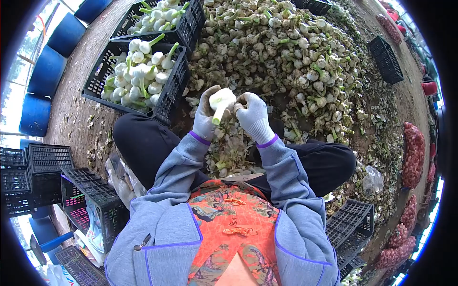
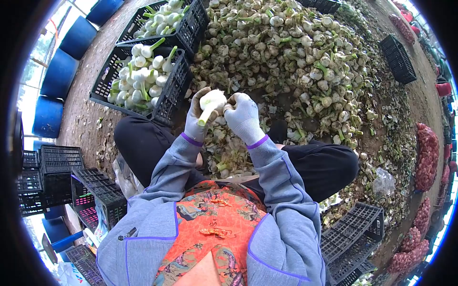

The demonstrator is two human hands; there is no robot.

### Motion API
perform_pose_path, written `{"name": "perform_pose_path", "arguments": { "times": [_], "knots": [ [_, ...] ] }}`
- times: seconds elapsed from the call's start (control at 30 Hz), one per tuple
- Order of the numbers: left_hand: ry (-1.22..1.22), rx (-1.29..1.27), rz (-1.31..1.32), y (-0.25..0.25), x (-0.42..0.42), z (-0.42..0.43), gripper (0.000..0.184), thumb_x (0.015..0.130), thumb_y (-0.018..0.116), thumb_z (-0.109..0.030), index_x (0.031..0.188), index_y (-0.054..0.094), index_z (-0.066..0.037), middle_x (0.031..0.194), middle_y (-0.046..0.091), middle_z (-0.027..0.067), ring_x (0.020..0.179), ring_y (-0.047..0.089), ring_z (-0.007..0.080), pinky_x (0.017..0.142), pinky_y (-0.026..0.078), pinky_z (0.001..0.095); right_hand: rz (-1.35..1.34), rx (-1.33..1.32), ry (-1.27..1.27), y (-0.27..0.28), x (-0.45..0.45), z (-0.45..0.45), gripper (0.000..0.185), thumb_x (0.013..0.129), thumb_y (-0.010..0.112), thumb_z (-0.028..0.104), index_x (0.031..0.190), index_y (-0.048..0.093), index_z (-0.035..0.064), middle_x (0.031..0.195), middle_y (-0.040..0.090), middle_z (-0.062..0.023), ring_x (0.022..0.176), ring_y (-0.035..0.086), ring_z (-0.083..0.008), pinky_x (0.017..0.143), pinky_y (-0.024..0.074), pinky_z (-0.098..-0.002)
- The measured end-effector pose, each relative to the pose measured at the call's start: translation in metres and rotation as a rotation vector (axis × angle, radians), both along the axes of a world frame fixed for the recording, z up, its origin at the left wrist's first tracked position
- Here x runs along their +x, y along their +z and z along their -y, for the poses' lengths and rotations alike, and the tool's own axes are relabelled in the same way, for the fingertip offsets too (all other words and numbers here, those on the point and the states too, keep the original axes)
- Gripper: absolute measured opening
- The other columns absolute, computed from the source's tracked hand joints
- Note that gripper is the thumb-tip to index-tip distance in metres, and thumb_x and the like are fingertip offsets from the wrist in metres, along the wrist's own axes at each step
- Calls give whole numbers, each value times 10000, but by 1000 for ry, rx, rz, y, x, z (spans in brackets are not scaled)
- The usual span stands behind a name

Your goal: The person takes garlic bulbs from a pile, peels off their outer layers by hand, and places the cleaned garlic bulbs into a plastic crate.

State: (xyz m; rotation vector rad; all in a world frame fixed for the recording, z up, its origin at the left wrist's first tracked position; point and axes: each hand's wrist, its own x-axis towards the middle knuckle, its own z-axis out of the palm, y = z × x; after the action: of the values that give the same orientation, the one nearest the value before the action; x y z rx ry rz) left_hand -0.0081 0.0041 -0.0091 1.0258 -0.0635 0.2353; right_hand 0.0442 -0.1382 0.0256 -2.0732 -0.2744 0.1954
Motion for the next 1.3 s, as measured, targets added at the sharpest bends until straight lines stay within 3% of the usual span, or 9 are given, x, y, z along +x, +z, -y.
{"name": "perform_pose_path", "arguments": {
  "times": [0.17,0.27,0.33,0.4,0.47,0.53,0.7,1.1,1.3],
  "knots": [
    [-182,-192,14,7,-1,-12,738,812,741,-337,1378,351,-66,1280,521,107,1159,543,228,968,466,352,73,-211,-113,-38,16,12,195,774,614,167,873,645,2,885,631,-196,856,620,-350,774,489,-421],
    [-115,-137,92,20,0,-13,739,811,731,-344,1377,357,-50,1287,501,121,1168,530,254,974,471,409,137,-293,-146,-81,32,30,300,778,646,105,1061,658,9,942,672,-162,793,667,-256,735,524,-343],
    [-115,-78,88,14,1,-15,738,815,732,-338,1381,355,-49,1296,493,119,1174,524,249,975,467,396,34,-162,-147,-58,30,27,384,810,648,65,1188,612,11,970,679,-116,828,664,-182,759,516,-291],
    [-124,45,76,8,2,-16,736,823,733,-325,1387,351,-47,1315,478,115,1188,512,238,976,460,370,-86,376,-63,-13,20,21,397,836,626,38,1229,582,1,954,674,-94,843,643,-148,777,498,-265],
    [-149,51,48,9,1,-13,800,790,762,-362,1391,342,-40,1301,479,112,1195,501,229,997,434,364,-151,466,31,17,13,18,351,850,623,39,1197,602,-5,942,671,-76,875,633,-146,803,487,-263],
    [-145,198,-12,8,0,-11,898,730,801,-423,1392,334,-36,1281,479,108,1203,484,222,1023,405,369,140,246,304,27,12,16,308,836,641,42,1140,637,-8,915,670,-75,882,637,-157,810,491,-269],
    [86,440,56,7,-1,-15,949,649,873,-388,1365,359,-37,1245,478,88,1107,490,161,945,423,304,147,96,345,33,4,13,141,788,650,65,903,707,6,877,645,-129,813,643,-266,747,503,-330],
    [113,880,152,12,-3,-12,922,625,880,-413,1310,403,-22,1230,477,69,1066,502,151,907,424,286,422,-290,439,40,0,15,120,748,638,66,849,634,2,856,600,-159,823,616,-353,714,499,-397],
    [74,390,116,10,-1,-5,789,604,899,-366,1199,490,-49,1252,434,80,1021,507,143,873,447,278,305,-24,291,26,2,12,90,760,615,51,824,586,-5,850,574,-156,805,599,-326,707,486,-383]
  ]
}}
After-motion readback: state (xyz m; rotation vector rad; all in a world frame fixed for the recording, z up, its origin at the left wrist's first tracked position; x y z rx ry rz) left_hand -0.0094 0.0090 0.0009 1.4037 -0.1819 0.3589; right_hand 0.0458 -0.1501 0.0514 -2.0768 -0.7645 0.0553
